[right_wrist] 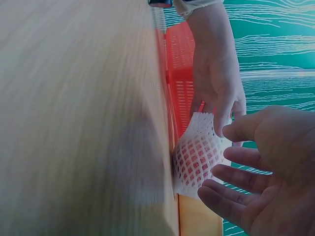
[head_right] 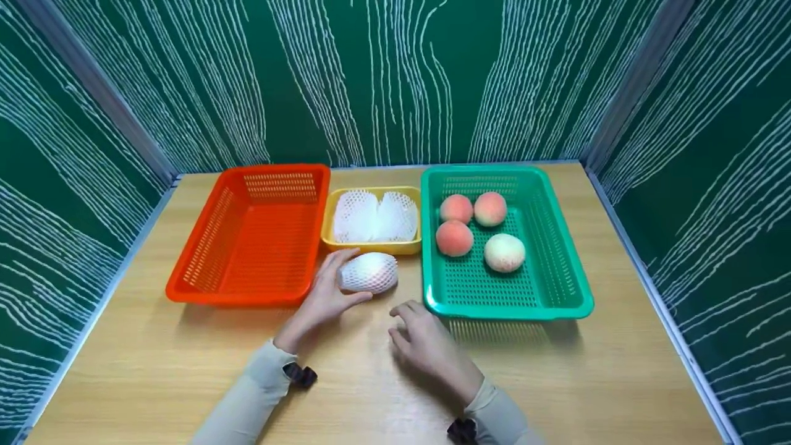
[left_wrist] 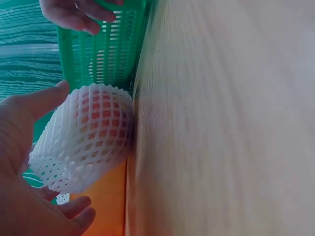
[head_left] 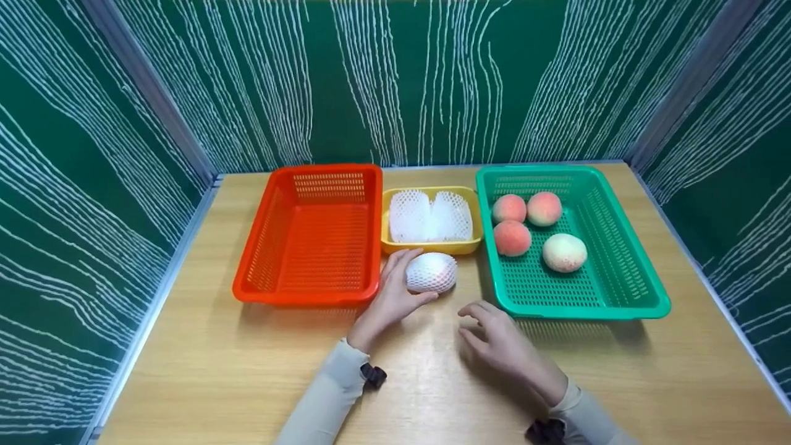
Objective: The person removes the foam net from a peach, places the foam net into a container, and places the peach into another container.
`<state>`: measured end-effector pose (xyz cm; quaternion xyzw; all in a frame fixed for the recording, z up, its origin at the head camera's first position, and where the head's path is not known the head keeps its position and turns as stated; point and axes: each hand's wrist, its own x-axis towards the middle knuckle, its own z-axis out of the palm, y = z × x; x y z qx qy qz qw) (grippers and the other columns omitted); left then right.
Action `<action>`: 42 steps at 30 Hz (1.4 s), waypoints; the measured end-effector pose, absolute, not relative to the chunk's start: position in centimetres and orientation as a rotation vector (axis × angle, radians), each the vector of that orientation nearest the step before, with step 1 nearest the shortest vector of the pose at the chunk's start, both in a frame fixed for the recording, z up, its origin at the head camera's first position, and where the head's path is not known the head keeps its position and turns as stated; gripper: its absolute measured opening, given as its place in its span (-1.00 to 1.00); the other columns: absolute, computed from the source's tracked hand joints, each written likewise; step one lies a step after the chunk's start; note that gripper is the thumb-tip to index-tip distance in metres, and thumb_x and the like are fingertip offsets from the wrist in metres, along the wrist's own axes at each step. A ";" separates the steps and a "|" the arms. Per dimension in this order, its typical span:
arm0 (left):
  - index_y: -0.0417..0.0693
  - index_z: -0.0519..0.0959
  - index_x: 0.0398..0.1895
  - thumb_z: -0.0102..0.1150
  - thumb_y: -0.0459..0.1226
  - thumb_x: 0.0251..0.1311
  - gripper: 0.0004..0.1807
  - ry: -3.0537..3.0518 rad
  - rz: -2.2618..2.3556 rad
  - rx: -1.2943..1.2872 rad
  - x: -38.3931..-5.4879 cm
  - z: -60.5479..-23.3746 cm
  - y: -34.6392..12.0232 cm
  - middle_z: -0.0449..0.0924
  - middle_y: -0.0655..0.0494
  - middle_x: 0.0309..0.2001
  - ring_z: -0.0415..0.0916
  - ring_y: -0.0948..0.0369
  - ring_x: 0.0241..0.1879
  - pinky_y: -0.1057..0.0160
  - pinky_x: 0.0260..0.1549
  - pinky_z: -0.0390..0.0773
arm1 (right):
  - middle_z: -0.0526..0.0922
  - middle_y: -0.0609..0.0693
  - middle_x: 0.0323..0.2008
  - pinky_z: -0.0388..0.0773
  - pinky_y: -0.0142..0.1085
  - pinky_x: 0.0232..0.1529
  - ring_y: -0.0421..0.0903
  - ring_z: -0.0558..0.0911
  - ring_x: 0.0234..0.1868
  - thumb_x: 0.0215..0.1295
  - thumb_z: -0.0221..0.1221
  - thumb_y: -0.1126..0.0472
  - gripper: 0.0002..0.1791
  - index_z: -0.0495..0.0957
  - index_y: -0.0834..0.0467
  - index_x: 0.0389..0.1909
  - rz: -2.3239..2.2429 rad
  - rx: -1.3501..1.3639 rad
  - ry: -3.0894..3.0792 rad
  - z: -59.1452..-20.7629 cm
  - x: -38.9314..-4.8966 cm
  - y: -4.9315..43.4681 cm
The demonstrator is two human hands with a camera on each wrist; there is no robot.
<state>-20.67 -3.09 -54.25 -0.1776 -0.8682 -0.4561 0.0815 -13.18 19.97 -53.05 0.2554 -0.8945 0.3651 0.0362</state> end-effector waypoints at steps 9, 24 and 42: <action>0.09 0.47 0.24 0.61 -0.09 -0.24 -0.16 -2.688 -1.317 -0.519 -22.0 -54.2 -1.6 0.40 0.09 0.11 0.42 0.16 0.08 0.17 0.11 0.38 | 0.59 -0.05 -0.19 0.57 -0.15 -0.10 -0.06 0.61 -0.12 0.14 0.31 0.31 -0.80 0.60 0.20 -0.20 1.126 0.865 -2.691 -53.1 -12.8 19.9; 0.17 0.43 0.04 0.59 -0.12 -0.34 -0.25 -2.685 -1.413 -0.317 -20.6 -54.2 -1.7 0.46 0.23 0.03 0.45 0.21 -0.01 0.16 0.02 0.43 | 0.55 0.14 -0.12 0.62 -0.19 -0.18 0.06 0.58 -0.12 0.20 0.28 0.38 -0.65 0.51 0.27 0.01 1.217 0.722 -2.699 -52.9 -12.9 19.7; -0.08 0.41 0.06 0.55 -0.26 -0.16 -0.33 -2.460 -2.017 -0.737 -15.4 -51.1 -4.5 0.46 0.11 0.01 0.40 0.16 0.05 0.11 0.10 0.38 | 0.66 0.05 -0.20 0.50 -0.43 -0.04 -0.01 0.62 -0.20 0.00 0.26 0.67 -0.61 0.70 0.19 -0.24 1.249 1.034 -2.113 -51.5 -13.9 18.8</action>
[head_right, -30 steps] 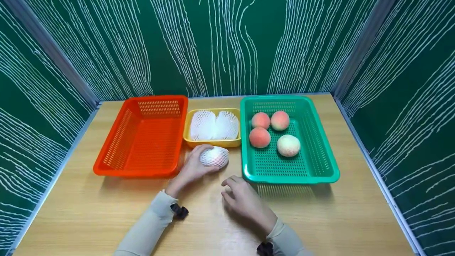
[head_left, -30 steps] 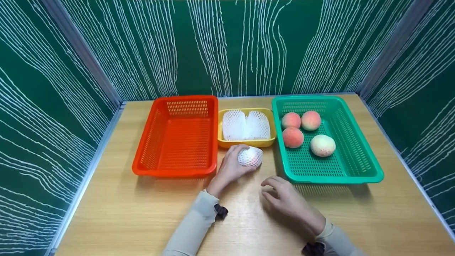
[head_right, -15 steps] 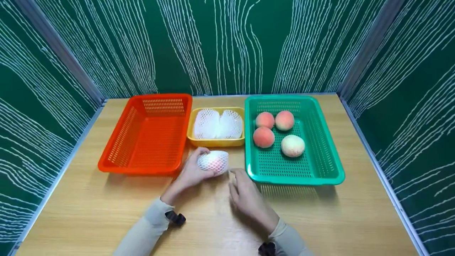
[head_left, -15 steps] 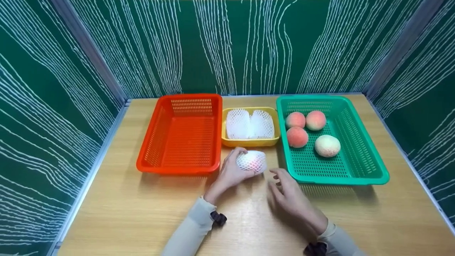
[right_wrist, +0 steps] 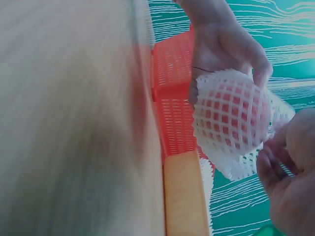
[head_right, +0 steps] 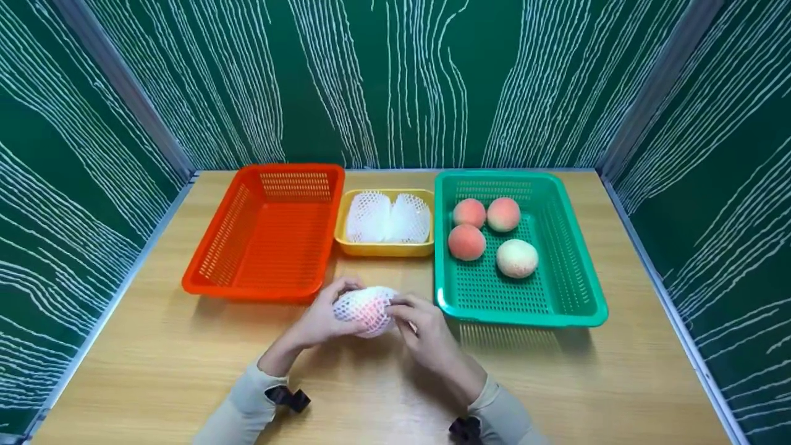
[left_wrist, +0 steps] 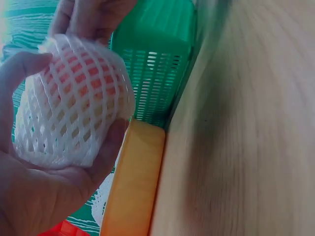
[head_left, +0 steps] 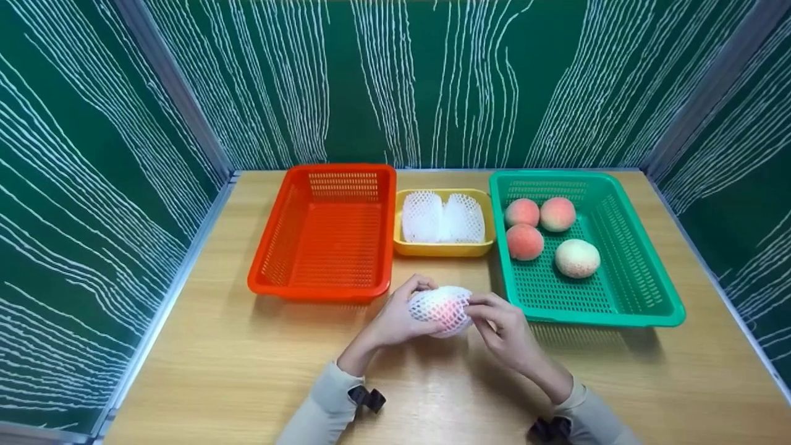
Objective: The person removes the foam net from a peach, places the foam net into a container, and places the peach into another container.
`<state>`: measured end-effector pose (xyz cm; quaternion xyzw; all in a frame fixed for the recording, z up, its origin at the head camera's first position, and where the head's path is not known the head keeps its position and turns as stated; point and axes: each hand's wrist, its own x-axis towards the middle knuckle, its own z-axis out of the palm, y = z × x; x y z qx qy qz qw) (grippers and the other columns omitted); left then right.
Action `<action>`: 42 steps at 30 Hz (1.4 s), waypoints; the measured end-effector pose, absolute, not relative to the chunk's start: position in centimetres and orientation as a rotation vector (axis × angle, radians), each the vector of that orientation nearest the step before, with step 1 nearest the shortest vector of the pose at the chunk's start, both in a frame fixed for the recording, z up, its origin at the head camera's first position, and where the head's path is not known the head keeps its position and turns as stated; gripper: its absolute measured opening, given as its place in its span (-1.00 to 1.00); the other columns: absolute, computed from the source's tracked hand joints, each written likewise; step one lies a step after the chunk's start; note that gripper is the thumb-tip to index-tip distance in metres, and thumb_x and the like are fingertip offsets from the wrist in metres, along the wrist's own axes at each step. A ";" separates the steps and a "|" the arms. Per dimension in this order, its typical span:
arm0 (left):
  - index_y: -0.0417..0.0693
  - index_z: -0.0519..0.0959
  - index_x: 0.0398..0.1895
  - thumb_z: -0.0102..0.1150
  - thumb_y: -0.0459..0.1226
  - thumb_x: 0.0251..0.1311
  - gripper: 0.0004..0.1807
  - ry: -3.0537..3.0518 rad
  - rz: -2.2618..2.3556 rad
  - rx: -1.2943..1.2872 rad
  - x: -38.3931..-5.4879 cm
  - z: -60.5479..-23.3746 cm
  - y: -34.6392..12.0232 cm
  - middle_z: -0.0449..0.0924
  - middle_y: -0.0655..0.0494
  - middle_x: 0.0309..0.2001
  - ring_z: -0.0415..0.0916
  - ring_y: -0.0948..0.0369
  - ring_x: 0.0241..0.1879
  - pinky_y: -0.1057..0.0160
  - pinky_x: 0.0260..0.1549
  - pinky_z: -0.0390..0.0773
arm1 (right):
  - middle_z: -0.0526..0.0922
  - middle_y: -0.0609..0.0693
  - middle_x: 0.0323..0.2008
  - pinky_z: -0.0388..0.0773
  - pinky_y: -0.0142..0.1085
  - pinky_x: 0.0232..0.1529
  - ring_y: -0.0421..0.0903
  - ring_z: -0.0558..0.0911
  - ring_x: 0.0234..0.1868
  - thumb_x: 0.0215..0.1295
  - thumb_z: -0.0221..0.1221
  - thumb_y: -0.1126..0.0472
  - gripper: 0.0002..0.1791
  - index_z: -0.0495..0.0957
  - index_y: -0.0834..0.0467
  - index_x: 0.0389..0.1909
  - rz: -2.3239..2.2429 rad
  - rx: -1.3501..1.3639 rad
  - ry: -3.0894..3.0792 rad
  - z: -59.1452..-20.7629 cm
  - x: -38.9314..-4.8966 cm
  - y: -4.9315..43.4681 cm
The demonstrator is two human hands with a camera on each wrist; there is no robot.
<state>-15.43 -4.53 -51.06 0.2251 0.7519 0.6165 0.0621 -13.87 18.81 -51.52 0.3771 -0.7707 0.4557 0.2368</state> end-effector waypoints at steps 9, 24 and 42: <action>-0.04 0.41 0.07 0.53 -0.29 -0.11 -0.36 2.143 1.889 0.743 -14.8 -51.1 -4.7 0.46 0.10 0.01 0.42 0.15 0.01 0.17 -0.01 0.50 | 0.59 0.09 -0.02 0.42 -0.42 0.07 0.03 0.56 -0.07 -0.15 0.47 0.39 -0.50 0.64 0.14 -0.08 1.091 1.276 -2.161 -50.5 -13.9 19.0; -0.02 0.43 0.09 0.55 -0.31 -0.15 -0.33 2.109 1.901 0.762 -14.5 -50.9 -4.9 0.50 0.10 0.01 0.45 0.15 0.01 0.15 -0.01 0.50 | 0.46 0.00 -0.16 0.57 -0.23 -0.22 -0.12 0.47 -0.19 -0.30 0.59 0.07 -0.39 0.49 0.15 -0.22 0.803 1.258 -2.261 -50.7 -14.0 17.9; -0.32 0.64 -0.03 0.38 -0.53 -0.01 -0.61 2.109 2.027 0.606 -14.4 -50.7 -5.8 0.68 0.00 -0.12 0.58 0.22 -0.21 0.27 -0.19 0.59 | 0.48 0.09 0.03 0.47 -0.31 0.08 -0.01 0.49 -0.01 -0.37 0.62 0.12 -0.17 0.47 0.21 0.03 0.966 1.213 -2.299 -50.8 -13.9 19.5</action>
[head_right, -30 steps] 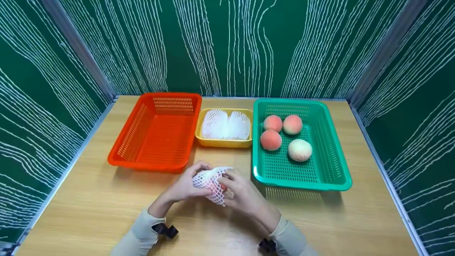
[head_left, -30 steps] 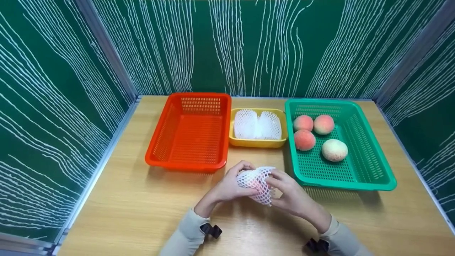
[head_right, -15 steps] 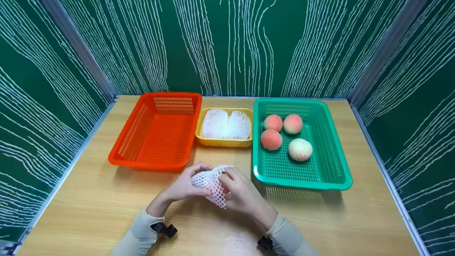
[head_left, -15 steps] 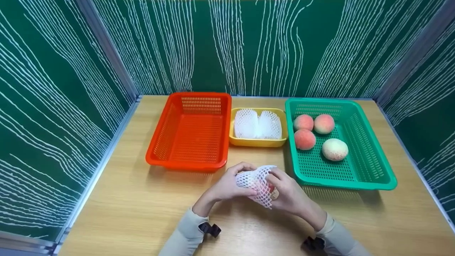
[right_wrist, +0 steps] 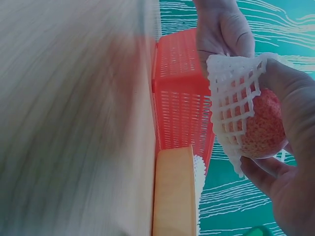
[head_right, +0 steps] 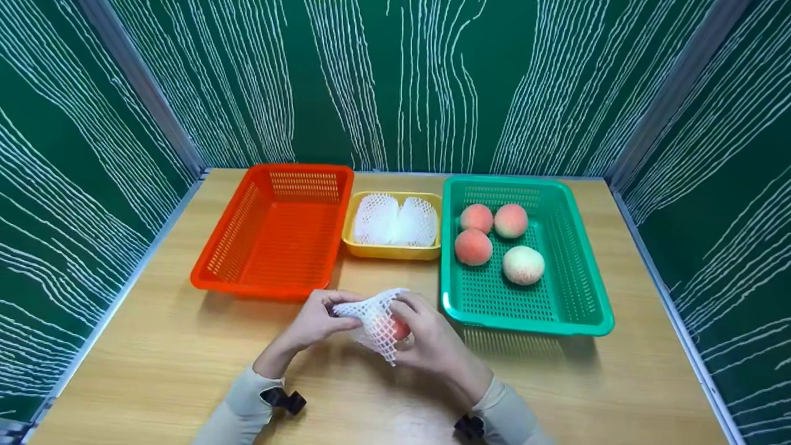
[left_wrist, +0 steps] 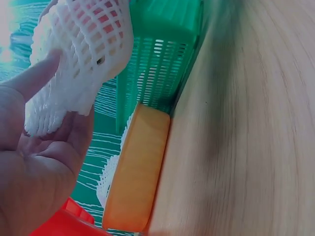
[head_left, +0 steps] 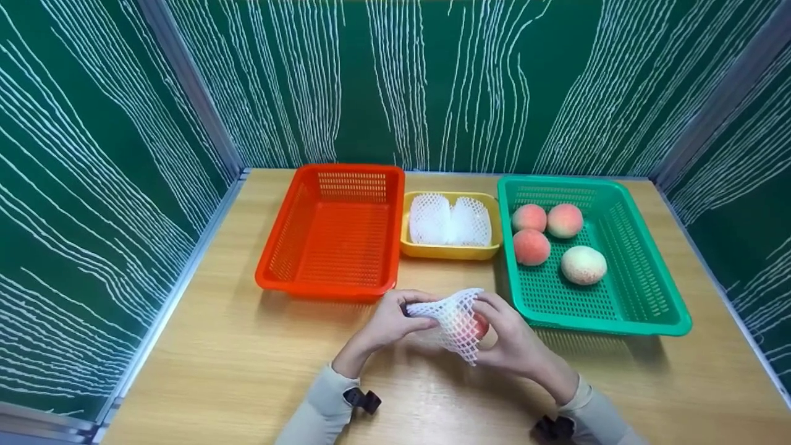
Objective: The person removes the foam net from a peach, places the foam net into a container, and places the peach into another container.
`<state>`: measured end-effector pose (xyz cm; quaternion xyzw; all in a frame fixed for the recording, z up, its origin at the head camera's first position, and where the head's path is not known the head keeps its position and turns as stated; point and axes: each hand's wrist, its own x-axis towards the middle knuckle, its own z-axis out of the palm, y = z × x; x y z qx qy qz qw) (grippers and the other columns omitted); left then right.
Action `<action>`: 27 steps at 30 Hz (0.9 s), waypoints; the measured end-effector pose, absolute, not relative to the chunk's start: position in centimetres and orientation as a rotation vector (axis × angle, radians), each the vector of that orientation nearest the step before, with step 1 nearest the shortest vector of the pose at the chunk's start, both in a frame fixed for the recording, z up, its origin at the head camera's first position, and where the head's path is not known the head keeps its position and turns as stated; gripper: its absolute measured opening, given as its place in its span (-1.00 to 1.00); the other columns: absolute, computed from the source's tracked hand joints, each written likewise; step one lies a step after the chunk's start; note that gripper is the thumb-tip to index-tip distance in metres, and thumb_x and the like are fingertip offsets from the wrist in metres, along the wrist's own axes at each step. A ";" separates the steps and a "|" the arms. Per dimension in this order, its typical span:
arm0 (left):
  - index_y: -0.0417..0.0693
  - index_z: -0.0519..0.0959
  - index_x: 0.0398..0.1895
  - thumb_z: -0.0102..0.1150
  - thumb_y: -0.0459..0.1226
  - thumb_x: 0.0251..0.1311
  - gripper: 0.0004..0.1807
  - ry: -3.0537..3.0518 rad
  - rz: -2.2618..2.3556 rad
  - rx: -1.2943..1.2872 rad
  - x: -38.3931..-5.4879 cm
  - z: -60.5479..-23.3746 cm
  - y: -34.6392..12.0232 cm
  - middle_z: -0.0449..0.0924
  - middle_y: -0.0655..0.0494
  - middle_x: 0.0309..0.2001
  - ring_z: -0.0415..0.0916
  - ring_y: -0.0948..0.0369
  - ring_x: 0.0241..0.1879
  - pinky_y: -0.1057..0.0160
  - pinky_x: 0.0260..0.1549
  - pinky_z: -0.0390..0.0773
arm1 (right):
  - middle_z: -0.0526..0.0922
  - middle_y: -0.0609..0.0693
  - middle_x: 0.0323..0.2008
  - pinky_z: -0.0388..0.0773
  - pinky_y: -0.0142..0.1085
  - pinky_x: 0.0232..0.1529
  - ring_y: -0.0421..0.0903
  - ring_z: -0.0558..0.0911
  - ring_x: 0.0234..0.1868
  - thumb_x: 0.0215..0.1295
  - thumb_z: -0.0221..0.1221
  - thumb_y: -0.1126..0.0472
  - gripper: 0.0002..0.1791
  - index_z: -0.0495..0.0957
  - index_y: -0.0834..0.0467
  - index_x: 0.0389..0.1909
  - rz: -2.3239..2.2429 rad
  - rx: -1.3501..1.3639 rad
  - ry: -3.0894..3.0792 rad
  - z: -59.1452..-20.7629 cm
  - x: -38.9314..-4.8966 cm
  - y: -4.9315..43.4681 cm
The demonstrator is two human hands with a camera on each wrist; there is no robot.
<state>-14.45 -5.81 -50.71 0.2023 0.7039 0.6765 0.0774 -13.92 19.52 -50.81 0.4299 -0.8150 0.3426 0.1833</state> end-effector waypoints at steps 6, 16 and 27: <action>-0.43 0.65 -0.14 0.33 -0.57 0.00 -0.72 2.108 2.077 0.553 -13.9 -49.5 -5.8 0.71 -0.05 -0.25 0.54 0.27 -0.38 0.40 -0.39 0.55 | 0.47 0.10 0.06 0.50 -0.28 0.04 0.00 0.49 0.01 -0.36 0.60 0.12 -0.22 0.49 0.18 -0.01 0.972 1.193 -2.319 -50.6 -13.7 20.0; -0.26 0.70 -0.14 0.44 -0.44 -0.02 -0.70 2.229 1.989 0.574 -14.9 -51.8 -6.2 0.71 0.02 -0.23 0.60 0.23 -0.31 0.33 -0.33 0.59 | 0.48 0.12 0.07 0.32 -0.50 0.15 0.05 0.50 0.00 -0.43 0.55 0.26 -0.19 0.51 0.22 0.05 1.050 1.231 -2.201 -50.4 -13.7 20.8; -0.23 0.69 -0.14 0.41 -0.47 -0.01 -0.70 2.200 2.009 0.561 -15.0 -51.8 -6.4 0.69 0.06 -0.23 0.58 0.18 -0.25 0.27 -0.23 0.59 | 0.48 -0.02 0.12 0.39 -0.48 0.11 -0.06 0.49 0.04 -0.32 0.59 0.21 -0.15 0.51 0.06 0.15 1.079 1.164 -2.311 -49.6 -13.1 22.4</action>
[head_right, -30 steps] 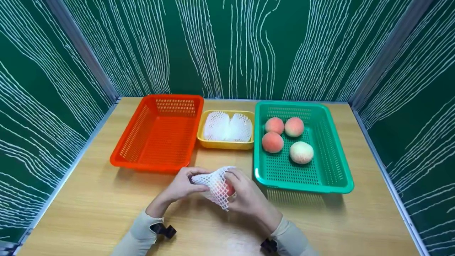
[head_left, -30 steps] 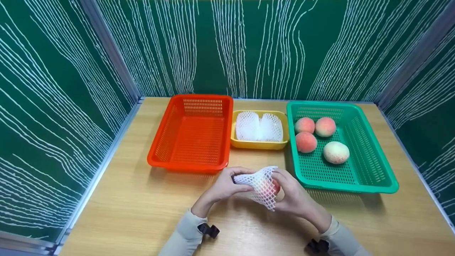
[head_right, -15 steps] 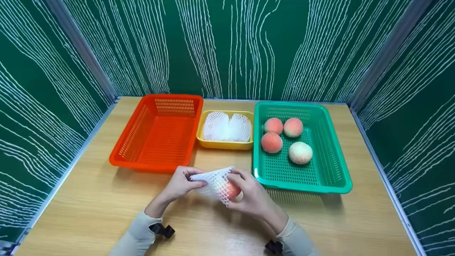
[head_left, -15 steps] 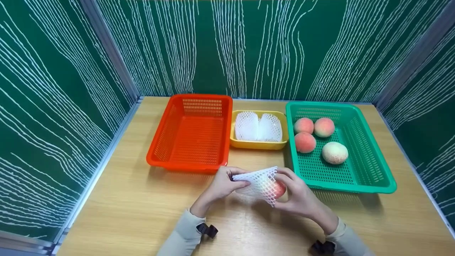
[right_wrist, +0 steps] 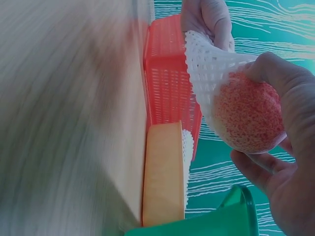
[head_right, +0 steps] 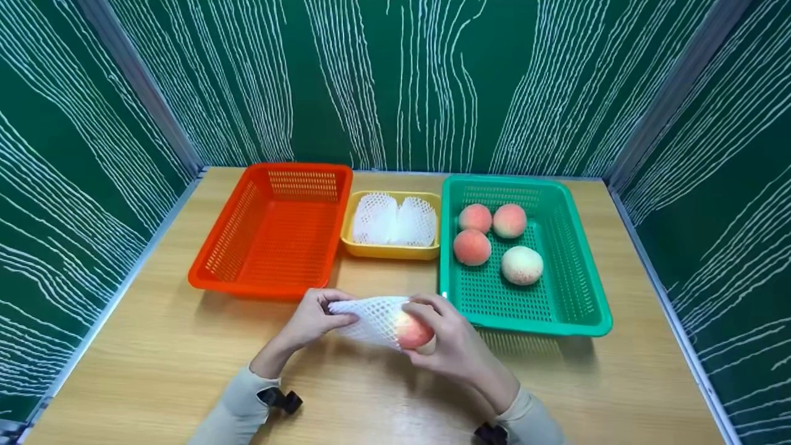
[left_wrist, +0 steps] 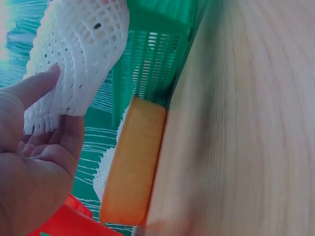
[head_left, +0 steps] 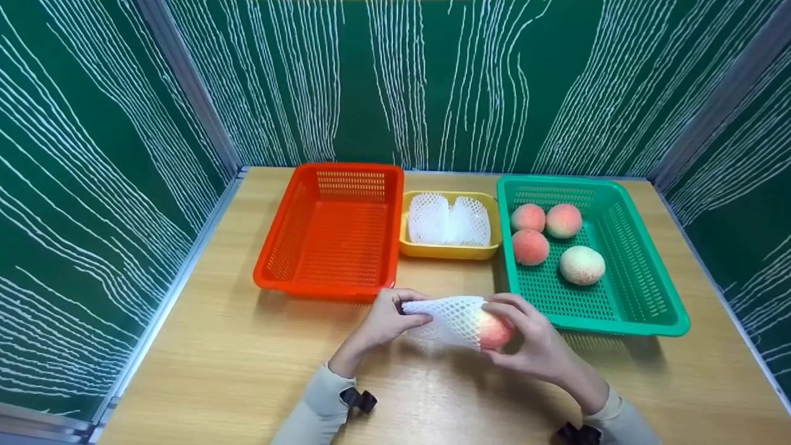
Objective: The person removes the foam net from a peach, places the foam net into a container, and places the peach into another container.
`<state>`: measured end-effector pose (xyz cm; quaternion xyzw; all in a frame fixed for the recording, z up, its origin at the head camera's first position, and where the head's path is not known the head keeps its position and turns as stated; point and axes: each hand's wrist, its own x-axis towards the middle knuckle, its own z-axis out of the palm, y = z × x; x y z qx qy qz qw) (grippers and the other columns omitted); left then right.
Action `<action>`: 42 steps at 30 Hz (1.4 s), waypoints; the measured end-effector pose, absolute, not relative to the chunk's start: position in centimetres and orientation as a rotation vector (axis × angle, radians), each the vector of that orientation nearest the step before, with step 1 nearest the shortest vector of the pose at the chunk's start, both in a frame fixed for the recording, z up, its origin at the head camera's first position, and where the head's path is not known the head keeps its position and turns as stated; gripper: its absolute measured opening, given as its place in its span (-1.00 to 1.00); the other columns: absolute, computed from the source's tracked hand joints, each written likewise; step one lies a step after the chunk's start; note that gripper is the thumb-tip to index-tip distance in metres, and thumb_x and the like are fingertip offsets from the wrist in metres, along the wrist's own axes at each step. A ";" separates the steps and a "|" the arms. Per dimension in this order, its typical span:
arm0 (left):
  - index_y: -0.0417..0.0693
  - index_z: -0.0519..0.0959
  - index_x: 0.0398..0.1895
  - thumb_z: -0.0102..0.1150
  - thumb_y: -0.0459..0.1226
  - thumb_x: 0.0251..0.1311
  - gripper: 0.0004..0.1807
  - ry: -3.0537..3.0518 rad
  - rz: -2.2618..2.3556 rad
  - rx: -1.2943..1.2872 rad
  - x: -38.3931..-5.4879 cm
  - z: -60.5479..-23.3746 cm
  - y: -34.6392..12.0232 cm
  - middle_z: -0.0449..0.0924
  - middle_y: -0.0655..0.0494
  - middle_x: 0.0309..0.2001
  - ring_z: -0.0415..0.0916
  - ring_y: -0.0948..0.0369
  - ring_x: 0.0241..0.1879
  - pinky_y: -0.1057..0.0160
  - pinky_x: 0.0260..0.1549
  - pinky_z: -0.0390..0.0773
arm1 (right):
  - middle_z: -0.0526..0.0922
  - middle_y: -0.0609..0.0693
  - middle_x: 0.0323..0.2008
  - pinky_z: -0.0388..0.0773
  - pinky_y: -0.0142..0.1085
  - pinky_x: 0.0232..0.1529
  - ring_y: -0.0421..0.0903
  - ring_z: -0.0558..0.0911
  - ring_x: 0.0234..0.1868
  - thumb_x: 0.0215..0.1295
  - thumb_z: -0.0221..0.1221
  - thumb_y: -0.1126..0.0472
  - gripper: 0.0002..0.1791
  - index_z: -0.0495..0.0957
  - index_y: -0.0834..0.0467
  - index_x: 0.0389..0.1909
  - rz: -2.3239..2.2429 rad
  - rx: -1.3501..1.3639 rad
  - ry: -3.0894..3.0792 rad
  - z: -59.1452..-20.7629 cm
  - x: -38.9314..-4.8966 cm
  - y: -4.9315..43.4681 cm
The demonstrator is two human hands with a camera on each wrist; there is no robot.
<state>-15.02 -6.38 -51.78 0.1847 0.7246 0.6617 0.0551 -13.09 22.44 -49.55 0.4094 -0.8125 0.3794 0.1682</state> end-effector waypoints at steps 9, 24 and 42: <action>-0.31 0.59 0.02 0.36 -0.53 0.02 -0.58 2.161 2.048 0.582 -14.0 -49.4 -6.1 0.61 0.02 -0.15 0.54 0.23 -0.22 0.30 -0.20 0.57 | 0.48 0.02 0.13 0.37 -0.51 0.11 -0.06 0.50 0.04 -0.36 0.58 0.27 -0.14 0.51 0.08 0.16 1.060 1.142 -2.303 -49.1 -12.7 23.8; -0.33 0.55 -0.25 0.34 -0.49 0.07 -0.80 2.268 2.171 0.509 -13.1 -49.4 -5.5 0.56 -0.04 -0.20 0.31 0.31 -0.61 0.46 -0.63 0.35 | 0.52 0.04 0.08 0.42 -0.50 0.05 -0.08 0.52 0.02 -0.44 0.58 0.25 -0.13 0.50 0.16 0.11 1.048 1.073 -2.259 -48.0 -12.2 25.3; -0.44 0.60 -0.11 0.26 -0.51 0.13 -0.75 2.206 2.219 0.450 -13.5 -47.8 -4.6 0.61 -0.17 -0.16 0.50 0.16 -0.37 0.40 -0.43 0.45 | 0.60 0.17 -0.10 0.40 -0.52 -0.05 -0.13 0.50 -0.11 -0.55 0.58 0.47 -0.18 0.53 0.39 -0.03 1.137 0.816 -2.179 -45.0 -12.5 26.1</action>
